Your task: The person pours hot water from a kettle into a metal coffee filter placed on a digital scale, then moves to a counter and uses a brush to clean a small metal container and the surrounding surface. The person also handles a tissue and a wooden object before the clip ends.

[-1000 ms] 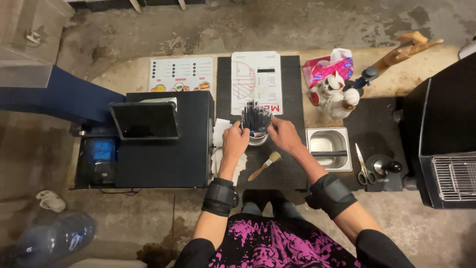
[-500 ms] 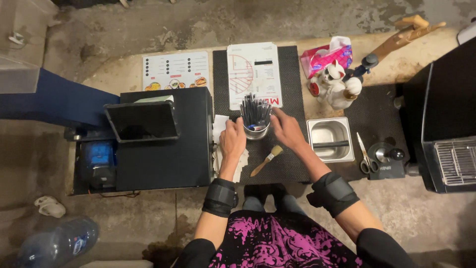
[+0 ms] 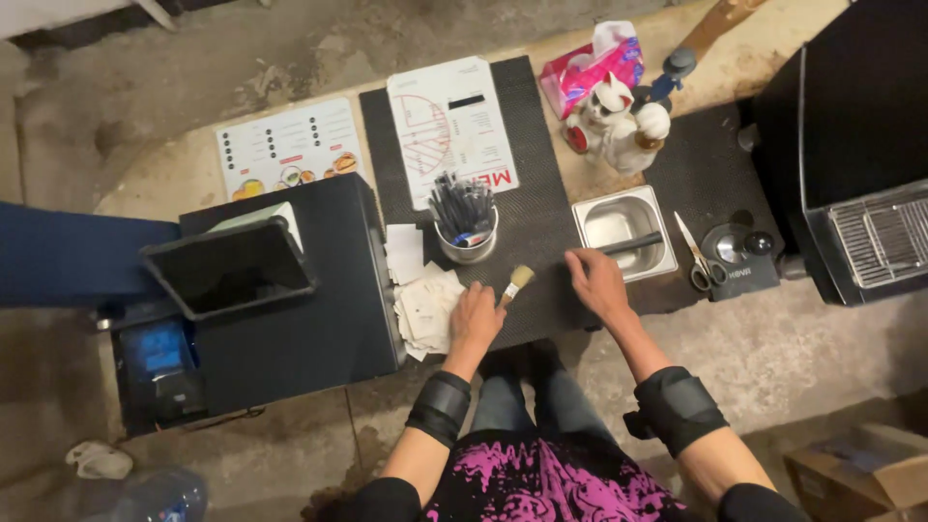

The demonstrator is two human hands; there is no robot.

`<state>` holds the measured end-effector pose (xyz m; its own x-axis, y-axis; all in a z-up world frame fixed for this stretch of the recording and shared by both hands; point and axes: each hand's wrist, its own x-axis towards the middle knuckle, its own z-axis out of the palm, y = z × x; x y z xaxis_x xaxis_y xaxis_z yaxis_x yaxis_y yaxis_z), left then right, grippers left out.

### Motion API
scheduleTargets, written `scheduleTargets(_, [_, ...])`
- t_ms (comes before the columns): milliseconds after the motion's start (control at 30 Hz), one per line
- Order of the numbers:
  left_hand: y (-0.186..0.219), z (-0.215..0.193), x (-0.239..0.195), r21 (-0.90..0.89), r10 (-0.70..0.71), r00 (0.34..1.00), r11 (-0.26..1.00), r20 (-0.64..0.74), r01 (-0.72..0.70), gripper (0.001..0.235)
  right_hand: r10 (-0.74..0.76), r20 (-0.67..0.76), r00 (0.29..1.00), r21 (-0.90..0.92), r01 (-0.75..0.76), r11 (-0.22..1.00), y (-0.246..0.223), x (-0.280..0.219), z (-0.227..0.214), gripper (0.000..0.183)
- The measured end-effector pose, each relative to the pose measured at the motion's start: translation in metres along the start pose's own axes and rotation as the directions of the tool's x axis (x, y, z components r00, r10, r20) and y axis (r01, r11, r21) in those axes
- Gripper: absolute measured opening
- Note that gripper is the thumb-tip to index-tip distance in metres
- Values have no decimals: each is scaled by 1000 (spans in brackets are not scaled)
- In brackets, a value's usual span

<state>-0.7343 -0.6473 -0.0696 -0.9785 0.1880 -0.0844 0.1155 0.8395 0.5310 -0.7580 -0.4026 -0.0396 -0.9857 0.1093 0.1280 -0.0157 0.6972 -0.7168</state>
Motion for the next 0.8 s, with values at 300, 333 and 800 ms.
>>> scheduleTargets(300, [32, 7, 12, -201, -35, 996, 979, -81, 18, 20, -106, -74, 992, -209, 89, 974, 59, -35, -12, 37])
scheduleTargets(333, [39, 6, 14, -200, -37, 996, 979, -80, 20, 20, -105, -72, 992, -208, 88, 974, 59, -40, -15, 37])
scheduleTargets(800, [84, 31, 57, -385, 192, 975, 913, 108, -136, 20, -97, 206, 974, -296, 157, 942, 115, -58, -33, 94])
